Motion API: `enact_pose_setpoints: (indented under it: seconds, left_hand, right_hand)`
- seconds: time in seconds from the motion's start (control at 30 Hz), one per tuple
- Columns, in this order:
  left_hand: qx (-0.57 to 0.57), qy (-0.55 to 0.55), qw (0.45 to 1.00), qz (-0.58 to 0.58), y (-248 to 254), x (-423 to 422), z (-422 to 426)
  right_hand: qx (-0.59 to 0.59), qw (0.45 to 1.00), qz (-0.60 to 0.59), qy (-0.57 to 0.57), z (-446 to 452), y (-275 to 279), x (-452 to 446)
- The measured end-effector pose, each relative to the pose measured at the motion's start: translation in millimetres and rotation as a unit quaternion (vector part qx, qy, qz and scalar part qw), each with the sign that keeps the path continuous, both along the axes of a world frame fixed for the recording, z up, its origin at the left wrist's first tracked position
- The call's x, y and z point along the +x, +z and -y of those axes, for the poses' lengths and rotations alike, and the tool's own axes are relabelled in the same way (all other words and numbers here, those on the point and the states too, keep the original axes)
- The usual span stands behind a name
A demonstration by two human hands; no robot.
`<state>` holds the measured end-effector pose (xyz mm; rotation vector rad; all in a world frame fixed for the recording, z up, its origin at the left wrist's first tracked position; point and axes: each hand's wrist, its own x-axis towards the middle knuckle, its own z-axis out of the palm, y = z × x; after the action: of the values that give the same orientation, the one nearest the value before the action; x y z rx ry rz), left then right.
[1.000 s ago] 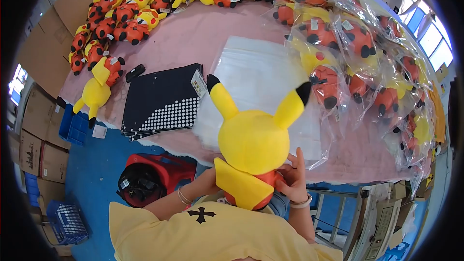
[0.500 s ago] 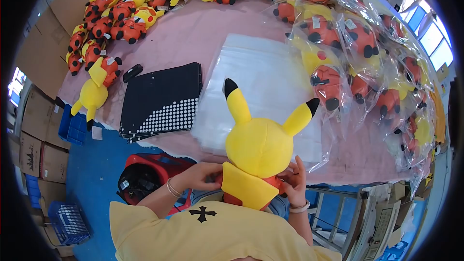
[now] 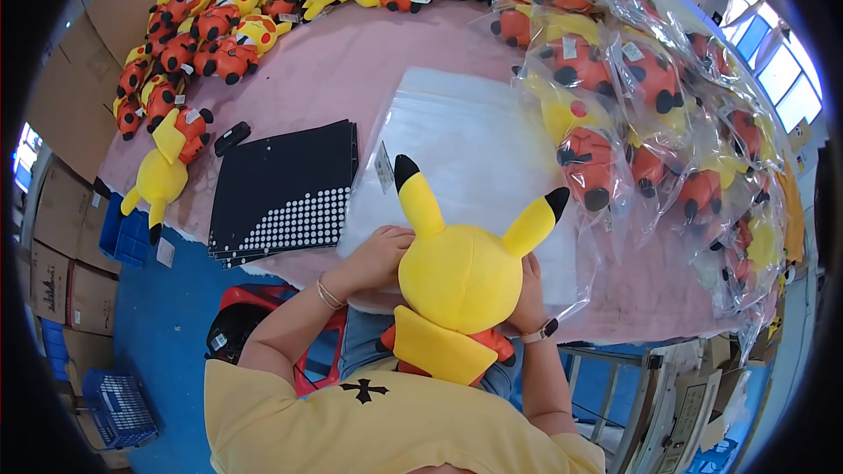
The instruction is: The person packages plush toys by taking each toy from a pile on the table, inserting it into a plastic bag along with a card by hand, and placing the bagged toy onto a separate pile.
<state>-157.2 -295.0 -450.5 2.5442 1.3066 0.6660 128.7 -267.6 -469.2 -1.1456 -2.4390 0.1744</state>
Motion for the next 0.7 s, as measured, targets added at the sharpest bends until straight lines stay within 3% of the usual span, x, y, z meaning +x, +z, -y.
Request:
enact_pose_setpoints:
  seconds: [0.4, 0.6, 0.7]
  left_hand:
    - [-0.092, 0.008, 0.995, 0.033, 3.0, 5.5, -17.3]
    - [-0.007, -0.023, 0.999, -0.043, 0.1, 0.9, -23.4]
    - [-0.014, 0.03, 0.996, -0.079, 6.6, -0.8, -22.7]
  right_hand:
    - [0.014, 1.0, 0.002, 0.011, -8.7, -4.7, 7.0]
    - [0.003, 1.0, -0.015, 0.024, -12.1, -0.2, 10.6]
    - [-0.03, 0.998, -0.038, 0.035, -16.9, 6.2, 15.1]
